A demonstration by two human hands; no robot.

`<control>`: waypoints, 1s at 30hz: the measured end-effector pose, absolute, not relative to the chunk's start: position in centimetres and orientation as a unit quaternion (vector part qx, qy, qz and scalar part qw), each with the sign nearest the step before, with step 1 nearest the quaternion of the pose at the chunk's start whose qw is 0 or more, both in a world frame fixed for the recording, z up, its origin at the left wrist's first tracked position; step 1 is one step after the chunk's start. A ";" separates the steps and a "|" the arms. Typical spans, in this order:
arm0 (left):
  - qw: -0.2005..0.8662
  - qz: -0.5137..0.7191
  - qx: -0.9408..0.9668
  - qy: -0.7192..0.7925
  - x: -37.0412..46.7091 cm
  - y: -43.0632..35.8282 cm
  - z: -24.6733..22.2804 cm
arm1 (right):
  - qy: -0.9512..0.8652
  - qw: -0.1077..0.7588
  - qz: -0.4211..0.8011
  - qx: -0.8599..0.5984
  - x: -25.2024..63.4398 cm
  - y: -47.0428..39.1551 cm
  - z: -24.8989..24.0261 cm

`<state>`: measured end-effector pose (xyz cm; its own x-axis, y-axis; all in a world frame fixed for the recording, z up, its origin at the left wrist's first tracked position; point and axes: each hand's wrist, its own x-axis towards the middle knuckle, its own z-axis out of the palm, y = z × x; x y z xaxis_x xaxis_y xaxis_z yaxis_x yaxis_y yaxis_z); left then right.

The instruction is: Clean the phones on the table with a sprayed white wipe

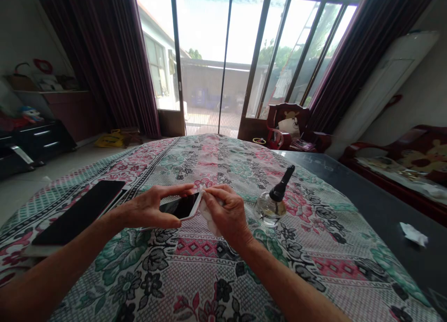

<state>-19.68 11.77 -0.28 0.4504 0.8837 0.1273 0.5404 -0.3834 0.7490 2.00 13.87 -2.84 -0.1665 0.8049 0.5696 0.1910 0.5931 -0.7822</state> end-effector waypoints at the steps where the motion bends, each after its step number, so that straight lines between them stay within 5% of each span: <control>1: 0.319 0.267 0.787 0.455 -19.8 11.8 -0.3 | -0.715 0.537 0.284 -0.348 1.9 13.6 -2.8; 30: 0.265 0.273 0.787 0.486 -19.8 12.1 -1.0 | -0.736 0.508 0.293 -0.340 1.5 13.2 -3.6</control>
